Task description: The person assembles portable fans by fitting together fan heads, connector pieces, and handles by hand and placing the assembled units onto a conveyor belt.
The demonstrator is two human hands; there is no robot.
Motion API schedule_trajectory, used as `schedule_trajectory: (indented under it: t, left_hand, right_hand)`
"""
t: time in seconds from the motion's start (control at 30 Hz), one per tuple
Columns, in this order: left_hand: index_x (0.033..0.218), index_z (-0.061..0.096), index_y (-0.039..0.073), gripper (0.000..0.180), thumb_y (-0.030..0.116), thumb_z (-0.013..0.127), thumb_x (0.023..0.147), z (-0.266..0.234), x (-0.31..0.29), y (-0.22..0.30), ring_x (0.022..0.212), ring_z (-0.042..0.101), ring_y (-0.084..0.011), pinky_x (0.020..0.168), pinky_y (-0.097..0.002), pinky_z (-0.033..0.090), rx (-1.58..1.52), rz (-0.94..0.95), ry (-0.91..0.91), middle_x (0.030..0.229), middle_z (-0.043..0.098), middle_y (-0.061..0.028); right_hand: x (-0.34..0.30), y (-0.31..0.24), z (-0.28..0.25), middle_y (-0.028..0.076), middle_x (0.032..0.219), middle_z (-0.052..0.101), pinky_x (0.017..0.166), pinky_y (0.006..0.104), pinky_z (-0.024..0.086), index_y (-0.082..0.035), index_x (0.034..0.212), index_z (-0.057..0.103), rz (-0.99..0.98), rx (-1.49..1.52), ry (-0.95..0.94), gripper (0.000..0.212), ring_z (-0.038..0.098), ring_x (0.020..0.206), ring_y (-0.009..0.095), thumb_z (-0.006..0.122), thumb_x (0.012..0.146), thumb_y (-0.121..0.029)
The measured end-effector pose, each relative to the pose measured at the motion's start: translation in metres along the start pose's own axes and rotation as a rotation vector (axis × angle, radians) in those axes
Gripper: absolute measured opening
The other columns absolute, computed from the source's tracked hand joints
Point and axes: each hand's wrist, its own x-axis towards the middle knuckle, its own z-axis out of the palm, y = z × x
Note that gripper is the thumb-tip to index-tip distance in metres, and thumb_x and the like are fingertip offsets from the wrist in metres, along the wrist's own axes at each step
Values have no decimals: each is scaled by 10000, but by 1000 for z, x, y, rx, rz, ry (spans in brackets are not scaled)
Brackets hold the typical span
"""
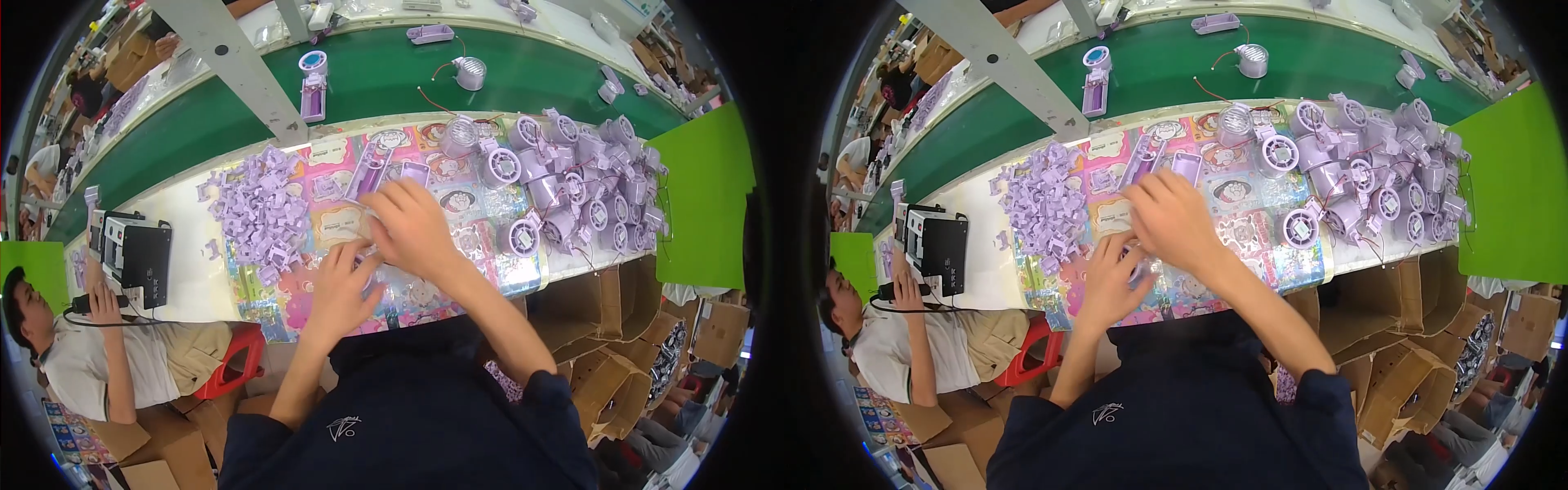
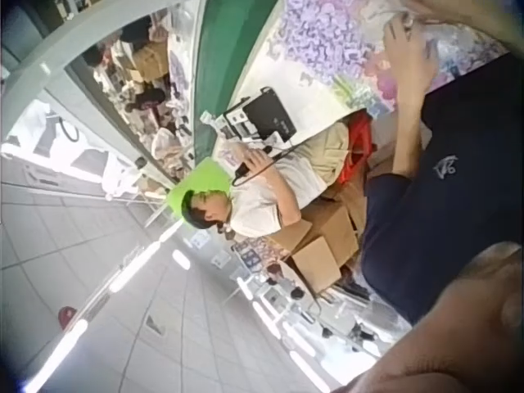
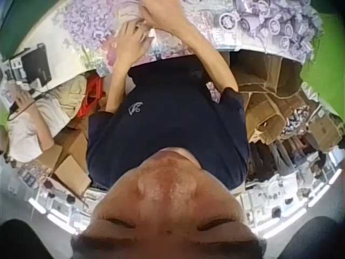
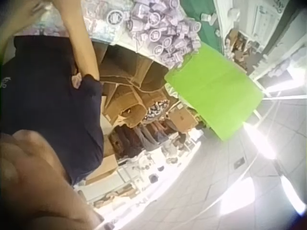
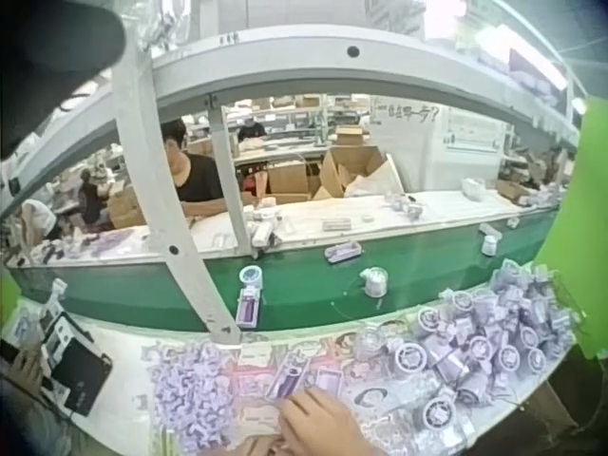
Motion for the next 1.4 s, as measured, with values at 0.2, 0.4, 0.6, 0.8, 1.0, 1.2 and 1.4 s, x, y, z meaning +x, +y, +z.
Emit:
schedule_trajectory:
  t: [0.2, 0.4, 0.6, 0.8, 1.0, 1.2, 1.4]
  left_hand:
    - [1091, 710, 121, 350, 75, 724, 744, 11, -13, 0, 953, 577, -289, 806, -425, 479, 60, 1, 146, 1073, 602, -93]
    - [1081, 710, 90, 360, 77, 711, 722, 26, -14, -4, 934, 588, -295, 790, -414, 485, 79, -61, 253, 1022, 611, -94]
    - [1211, 650, 61, 503, 90, 700, 712, 27, -7, -8, 936, 616, -318, 794, -436, 499, 19, -102, 368, 1042, 624, -123]
    - [1273, 596, 69, 625, 69, 744, 666, 41, -14, -25, 911, 632, -324, 764, -432, 515, -5, 54, 528, 1106, 631, -143]
    - [1316, 558, 97, 690, 54, 752, 655, 43, -9, -27, 936, 654, -312, 776, -411, 532, -2, 138, 486, 1184, 616, -139]
    - [1288, 576, 103, 657, 61, 759, 659, 49, -12, -26, 1028, 653, -340, 816, -407, 559, 43, 136, 545, 1252, 592, -189]
    - [1352, 499, 56, 688, 95, 783, 726, 51, -31, -15, 1116, 607, -391, 911, -429, 525, -198, 102, 616, 1260, 570, -238]
  right_hand:
    - [44, 25, 73, 132, 978, 677, 921, 436, 444, -31, 997, 661, -62, -322, -238, 264, 609, 996, 309, 698, 747, -110]
    - [46, 18, 80, 149, 936, 672, 904, 420, 451, -20, 984, 654, -93, -467, -248, 271, 609, 1005, 308, 717, 746, -134]
    - [34, 12, 28, 164, 872, 642, 743, 415, 494, -3, 930, 660, 49, -81, -68, 258, 626, 889, 321, 701, 878, -252]
    - [-8, -7, -15, 243, 688, 608, 588, 499, 444, 42, 762, 655, 604, 361, -419, 445, 606, 623, 438, 605, 983, -341]
    - [-44, -21, 18, 161, 713, 658, 581, 475, 521, -34, 715, 681, 383, -20, -350, 373, 660, 646, 368, 620, 943, -323]
    - [-43, -22, 27, 145, 690, 635, 561, 473, 489, -36, 687, 643, 349, -184, -265, 334, 650, 649, 359, 660, 909, -285]
    - [-45, -33, 19, 146, 722, 667, 549, 459, 503, -38, 712, 693, 487, 52, -274, 373, 672, 639, 345, 681, 931, -340]
